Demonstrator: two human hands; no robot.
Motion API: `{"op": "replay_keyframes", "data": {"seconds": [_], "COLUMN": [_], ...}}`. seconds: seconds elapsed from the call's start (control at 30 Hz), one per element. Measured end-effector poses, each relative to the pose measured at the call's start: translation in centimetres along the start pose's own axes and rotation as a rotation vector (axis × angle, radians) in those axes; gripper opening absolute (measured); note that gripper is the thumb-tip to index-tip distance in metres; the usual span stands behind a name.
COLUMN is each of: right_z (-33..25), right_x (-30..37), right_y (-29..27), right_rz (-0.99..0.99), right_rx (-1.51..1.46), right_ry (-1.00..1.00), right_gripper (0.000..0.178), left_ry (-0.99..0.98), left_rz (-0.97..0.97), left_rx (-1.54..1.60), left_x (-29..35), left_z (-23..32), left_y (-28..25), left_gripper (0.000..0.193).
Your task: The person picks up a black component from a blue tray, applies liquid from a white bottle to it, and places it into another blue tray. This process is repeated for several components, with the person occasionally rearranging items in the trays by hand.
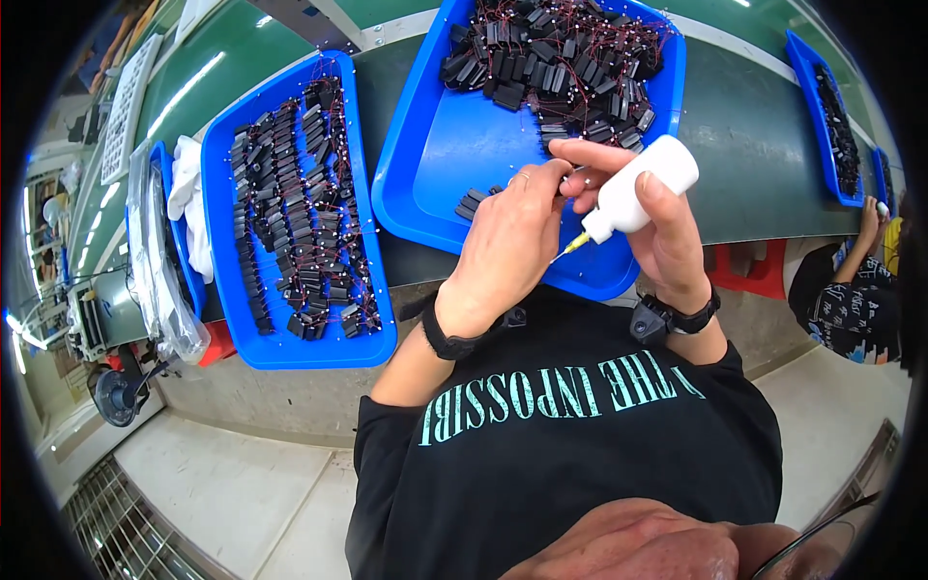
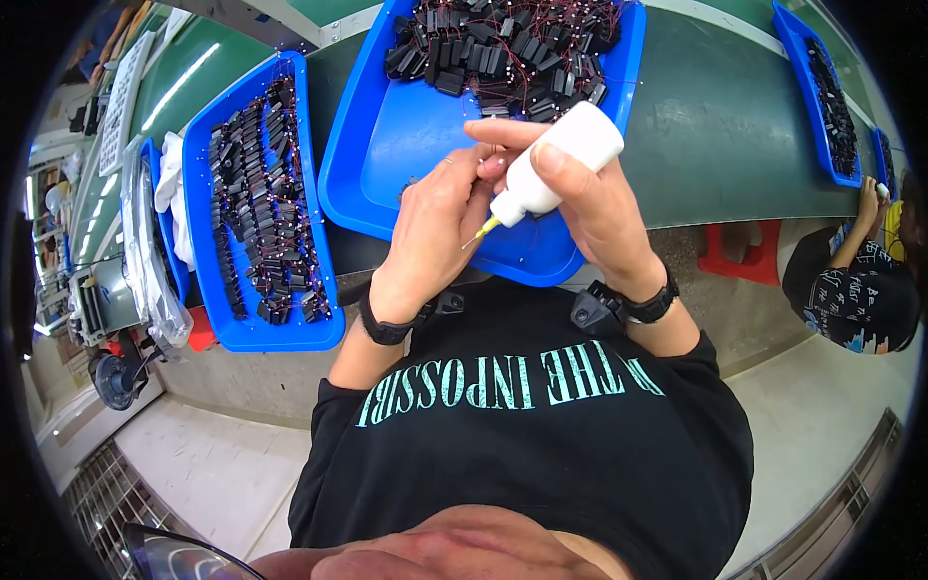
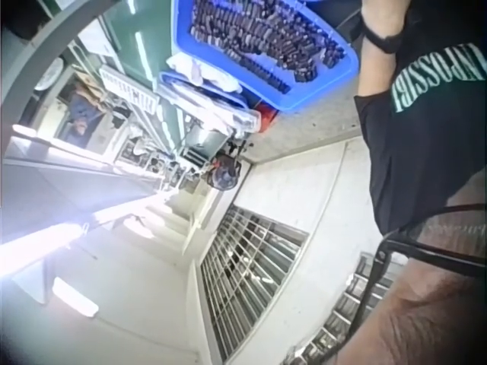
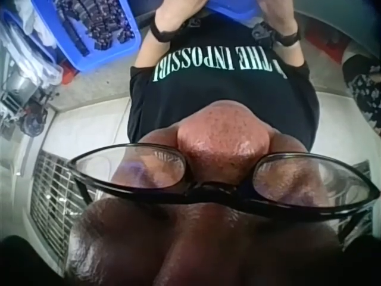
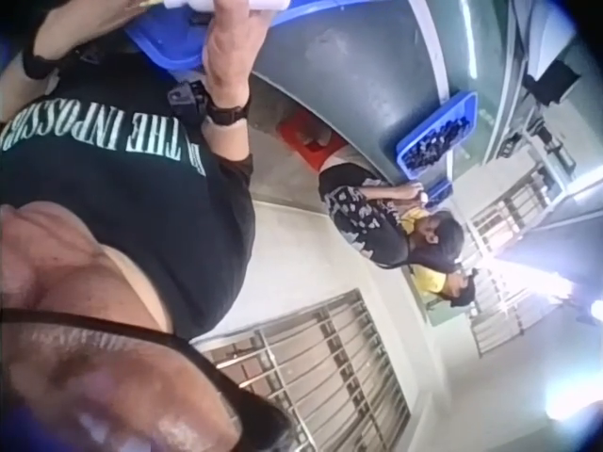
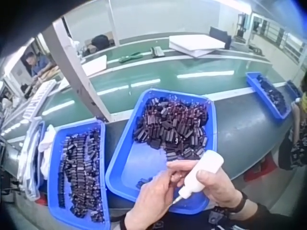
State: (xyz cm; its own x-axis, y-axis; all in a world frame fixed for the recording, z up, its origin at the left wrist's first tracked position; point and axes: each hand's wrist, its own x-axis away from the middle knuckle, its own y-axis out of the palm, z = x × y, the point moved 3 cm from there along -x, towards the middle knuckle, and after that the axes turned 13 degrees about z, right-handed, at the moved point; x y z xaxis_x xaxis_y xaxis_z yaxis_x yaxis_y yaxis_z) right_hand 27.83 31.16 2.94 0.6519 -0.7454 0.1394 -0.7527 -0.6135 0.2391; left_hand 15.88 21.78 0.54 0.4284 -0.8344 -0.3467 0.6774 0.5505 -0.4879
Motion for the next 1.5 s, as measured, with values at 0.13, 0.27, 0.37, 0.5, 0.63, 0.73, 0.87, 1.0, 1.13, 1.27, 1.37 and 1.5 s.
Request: {"op": "replay_keyframes", "data": {"seconds": [0.13, 0.27, 0.37, 0.5, 0.63, 0.73, 0.87, 1.0, 1.13, 1.27, 1.37, 1.5], "right_z": [0.3, 0.2, 0.1, 0.2, 0.4, 0.5, 0.5, 0.7, 0.7, 1.0, 0.8, 1.0], "right_x": [-0.7, -1.2, -1.4, -1.8, -2.0, -2.0, -1.7, -0.8, -1.0, -0.6, -0.5, -0.6], "right_y": [0.3, -0.4, -0.9, -2.0, -1.5, -0.8, -1.9, -3.5, -3.1, -2.6, -2.6, -2.5], "right_rz": [0.046, 0.081, 0.071, 0.034, 0.044, 0.153, 0.45, 0.561, 0.448, 0.429, 0.428, 0.418], "right_rx": [-0.107, -0.196, -0.22, -0.191, -0.141, -0.167, -0.394, -0.232, -0.004, 0.099, 0.154, 0.184], "right_ry": [0.053, 0.057, 0.051, 0.043, 0.007, 0.02, -0.196, -0.524, -0.659, -0.681, -0.721, -0.744], "right_gripper": [0.069, 0.069, 0.069, 0.07, 0.071, 0.072, 0.069, 0.062, 0.056, 0.054, 0.051, 0.048], "left_ry": [-0.053, -0.374, -0.536, -0.496, -0.351, -0.407, -0.485, -0.58, -0.512, -0.48, -0.497, -0.528], "left_rz": [-0.068, -0.094, -0.088, -0.118, -0.21, -0.248, -0.132, -0.044, 0.008, 0.012, -0.067, -0.002], "left_rx": [-0.003, 0.279, 0.433, 0.38, 0.229, 0.25, 0.593, 0.778, 0.792, 0.68, 0.495, 0.491], "left_x": [-0.2, -0.8, -0.7, -0.7, -0.8, -0.8, -0.6, -0.6, -0.4, -0.4, -0.3, -0.1], "left_z": [-0.2, 0.2, 0.2, -0.1, -0.2, -0.2, -0.7, 0.2, -0.3, 0.0, -0.1, -0.1], "left_y": [0.1, -0.3, -0.4, -0.5, -0.6, -0.7, -1.0, -1.1, -0.8, -0.7, -1.1, -0.9], "left_gripper": [0.026, 0.022, 0.02, 0.02, 0.023, 0.023, 0.024, 0.023, 0.027, 0.025, 0.023, 0.021]}}
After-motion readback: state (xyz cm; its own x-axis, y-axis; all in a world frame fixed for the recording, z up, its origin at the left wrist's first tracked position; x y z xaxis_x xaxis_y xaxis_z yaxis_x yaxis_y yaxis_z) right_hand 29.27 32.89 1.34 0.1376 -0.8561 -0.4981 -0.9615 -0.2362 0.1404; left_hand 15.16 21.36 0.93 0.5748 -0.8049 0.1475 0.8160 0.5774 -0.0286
